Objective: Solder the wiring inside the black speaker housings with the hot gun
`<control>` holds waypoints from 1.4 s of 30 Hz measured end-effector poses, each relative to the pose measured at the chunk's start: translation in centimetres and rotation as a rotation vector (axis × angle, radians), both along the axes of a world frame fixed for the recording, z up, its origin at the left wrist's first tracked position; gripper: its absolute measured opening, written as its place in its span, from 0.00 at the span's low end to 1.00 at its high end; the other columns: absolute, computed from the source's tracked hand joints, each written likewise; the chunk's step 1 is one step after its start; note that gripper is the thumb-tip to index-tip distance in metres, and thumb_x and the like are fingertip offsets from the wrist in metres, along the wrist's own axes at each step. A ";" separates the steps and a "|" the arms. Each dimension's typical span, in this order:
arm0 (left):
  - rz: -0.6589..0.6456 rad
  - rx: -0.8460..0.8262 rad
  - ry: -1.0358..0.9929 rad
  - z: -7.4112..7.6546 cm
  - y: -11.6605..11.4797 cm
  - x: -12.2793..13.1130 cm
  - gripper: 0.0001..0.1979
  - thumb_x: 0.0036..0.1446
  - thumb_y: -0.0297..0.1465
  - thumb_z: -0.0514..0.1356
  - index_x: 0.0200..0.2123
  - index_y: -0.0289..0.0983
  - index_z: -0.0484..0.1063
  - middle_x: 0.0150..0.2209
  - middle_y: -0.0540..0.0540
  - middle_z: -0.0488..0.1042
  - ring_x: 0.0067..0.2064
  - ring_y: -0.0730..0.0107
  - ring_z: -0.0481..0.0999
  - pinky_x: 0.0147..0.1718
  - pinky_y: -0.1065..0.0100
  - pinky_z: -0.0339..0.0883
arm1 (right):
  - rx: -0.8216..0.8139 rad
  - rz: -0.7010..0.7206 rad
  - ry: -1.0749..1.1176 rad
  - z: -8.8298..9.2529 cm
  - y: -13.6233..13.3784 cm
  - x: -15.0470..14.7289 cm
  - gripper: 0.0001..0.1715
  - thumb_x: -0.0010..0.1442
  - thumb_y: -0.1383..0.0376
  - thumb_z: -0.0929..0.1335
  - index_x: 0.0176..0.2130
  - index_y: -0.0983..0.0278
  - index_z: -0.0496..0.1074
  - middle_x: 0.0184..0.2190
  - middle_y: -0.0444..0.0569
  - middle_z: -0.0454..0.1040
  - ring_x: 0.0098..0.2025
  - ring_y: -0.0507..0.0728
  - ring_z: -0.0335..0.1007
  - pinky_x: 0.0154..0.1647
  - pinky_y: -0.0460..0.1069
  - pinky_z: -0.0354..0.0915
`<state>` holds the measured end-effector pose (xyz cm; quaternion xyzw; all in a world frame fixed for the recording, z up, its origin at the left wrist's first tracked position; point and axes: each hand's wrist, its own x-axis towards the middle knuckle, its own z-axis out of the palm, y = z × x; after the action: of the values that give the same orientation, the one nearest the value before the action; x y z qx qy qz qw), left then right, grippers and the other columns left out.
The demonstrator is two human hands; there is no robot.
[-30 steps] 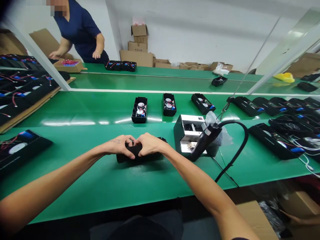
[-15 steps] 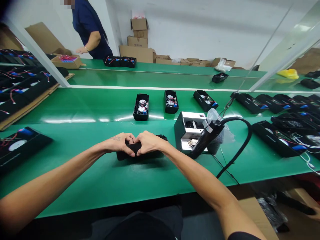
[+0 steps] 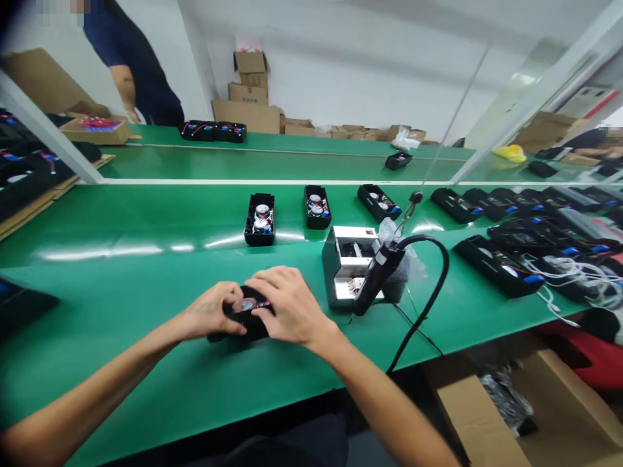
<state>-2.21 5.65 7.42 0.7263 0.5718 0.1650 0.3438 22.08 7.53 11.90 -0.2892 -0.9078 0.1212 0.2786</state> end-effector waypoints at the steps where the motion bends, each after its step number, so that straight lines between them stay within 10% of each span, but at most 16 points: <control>1: -0.001 0.048 0.015 -0.5 -1.0 0.3 0.17 0.36 0.37 0.77 0.21 0.40 0.72 0.39 0.50 0.76 0.53 0.50 0.73 0.51 0.54 0.67 | 0.100 -0.205 0.226 -0.4 -0.9 1.9 0.21 0.65 0.65 0.71 0.57 0.58 0.73 0.50 0.54 0.78 0.54 0.64 0.72 0.57 0.60 0.67; 4: -0.016 0.281 0.107 -2.6 -3.7 0.9 0.09 0.44 0.31 0.74 0.25 0.43 0.76 0.42 0.49 0.79 0.66 0.39 0.65 0.61 0.41 0.60 | 0.341 -0.839 0.660 -1.9 -1.8 7.7 0.25 0.63 0.58 0.74 0.57 0.61 0.71 0.51 0.55 0.72 0.49 0.63 0.71 0.52 0.61 0.70; 7: -0.055 0.532 0.227 -4.4 -5.3 1.0 0.07 0.49 0.27 0.70 0.29 0.45 0.77 0.43 0.50 0.80 0.67 0.38 0.65 0.60 0.37 0.59 | 0.138 -1.037 0.674 -3.3 -0.5 12.1 0.38 0.59 0.49 0.76 0.60 0.63 0.69 0.55 0.59 0.71 0.50 0.65 0.72 0.52 0.63 0.71; 11: -0.092 0.588 0.271 -4.8 -5.6 0.9 0.07 0.51 0.27 0.69 0.30 0.44 0.76 0.43 0.49 0.81 0.67 0.37 0.65 0.59 0.37 0.61 | -0.305 -0.826 0.785 -5.1 1.2 13.6 0.26 0.57 0.48 0.77 0.46 0.62 0.74 0.40 0.53 0.80 0.41 0.62 0.79 0.46 0.59 0.75; 18: -0.117 0.659 0.300 -5.2 -5.5 0.1 0.07 0.49 0.26 0.68 0.29 0.44 0.75 0.42 0.49 0.81 0.65 0.37 0.67 0.57 0.38 0.63 | -0.495 -0.577 0.976 -5.2 0.3 11.4 0.23 0.56 0.56 0.77 0.46 0.60 0.68 0.22 0.35 0.72 0.19 0.52 0.68 0.27 0.51 0.69; 26: -0.169 0.818 0.348 -7.8 -4.4 -0.3 0.04 0.51 0.31 0.70 0.29 0.45 0.78 0.40 0.49 0.81 0.63 0.39 0.70 0.53 0.44 0.64 | -0.027 -0.515 1.250 0.2 1.7 12.2 0.22 0.62 0.61 0.76 0.48 0.58 0.63 0.20 0.31 0.70 0.17 0.50 0.64 0.25 0.48 0.65; 31: -0.138 0.803 0.324 -6.9 -4.4 2.7 0.07 0.49 0.28 0.71 0.30 0.46 0.77 0.40 0.50 0.82 0.62 0.37 0.70 0.52 0.41 0.64 | -0.184 -0.509 1.011 0.3 2.1 11.8 0.18 0.61 0.63 0.77 0.41 0.60 0.65 0.17 0.33 0.69 0.18 0.50 0.63 0.26 0.49 0.65; 42: 0.021 0.622 0.169 -4.8 -5.7 5.2 0.11 0.48 0.25 0.74 0.31 0.44 0.79 0.39 0.50 0.82 0.64 0.36 0.69 0.60 0.33 0.60 | -0.509 0.114 1.130 -0.3 -4.9 -0.7 0.20 0.70 0.64 0.71 0.58 0.51 0.64 0.23 0.33 0.63 0.18 0.49 0.60 0.20 0.46 0.62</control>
<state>2.97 -0.03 2.63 0.8019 0.5278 0.2746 0.0549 21.41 2.66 11.60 -0.1887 -0.5766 0.4830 0.6314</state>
